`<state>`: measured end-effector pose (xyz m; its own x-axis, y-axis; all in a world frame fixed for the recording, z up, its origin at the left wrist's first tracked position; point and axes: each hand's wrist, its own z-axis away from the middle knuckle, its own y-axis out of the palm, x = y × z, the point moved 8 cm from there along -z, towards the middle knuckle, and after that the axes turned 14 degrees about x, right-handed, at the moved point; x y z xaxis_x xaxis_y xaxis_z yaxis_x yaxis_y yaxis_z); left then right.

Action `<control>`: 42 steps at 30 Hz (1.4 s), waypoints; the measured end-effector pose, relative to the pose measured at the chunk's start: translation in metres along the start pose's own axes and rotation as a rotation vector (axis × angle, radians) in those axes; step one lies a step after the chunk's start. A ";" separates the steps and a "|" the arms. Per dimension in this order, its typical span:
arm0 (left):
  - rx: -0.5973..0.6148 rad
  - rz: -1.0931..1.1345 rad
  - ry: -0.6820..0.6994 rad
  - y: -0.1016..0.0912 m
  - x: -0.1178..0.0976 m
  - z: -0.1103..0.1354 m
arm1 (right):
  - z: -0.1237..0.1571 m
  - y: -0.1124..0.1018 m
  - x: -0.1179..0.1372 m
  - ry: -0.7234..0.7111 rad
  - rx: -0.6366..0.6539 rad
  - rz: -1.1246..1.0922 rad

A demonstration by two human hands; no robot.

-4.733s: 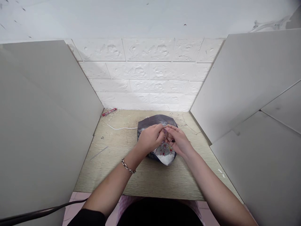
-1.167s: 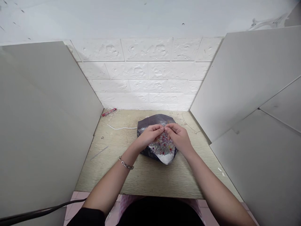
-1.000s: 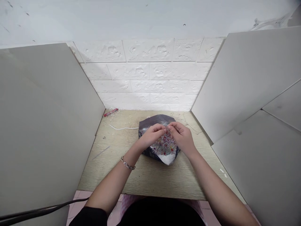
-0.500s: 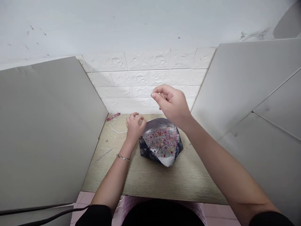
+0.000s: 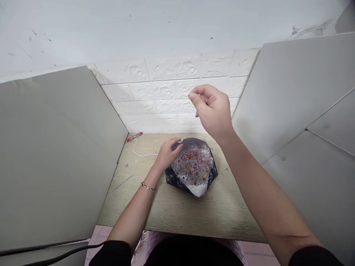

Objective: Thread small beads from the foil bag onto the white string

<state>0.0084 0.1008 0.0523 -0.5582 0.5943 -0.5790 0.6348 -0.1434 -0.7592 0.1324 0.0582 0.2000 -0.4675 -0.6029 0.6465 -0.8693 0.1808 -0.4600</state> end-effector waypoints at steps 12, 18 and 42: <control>0.190 -0.376 -0.073 0.022 -0.004 0.003 | 0.068 0.089 -0.100 0.381 0.862 0.298; 0.106 -0.361 -0.116 0.013 -0.001 0.005 | 0.089 0.105 -0.131 0.470 1.014 0.519; 0.432 -0.036 -0.044 -0.013 -0.070 0.073 | 0.089 0.091 -0.118 0.414 0.930 0.372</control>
<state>0.0005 0.0036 0.0806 -0.6041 0.5720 -0.5548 0.3380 -0.4466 -0.8285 0.1231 0.0769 0.0279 -0.8464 -0.2912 0.4458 -0.2811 -0.4667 -0.8386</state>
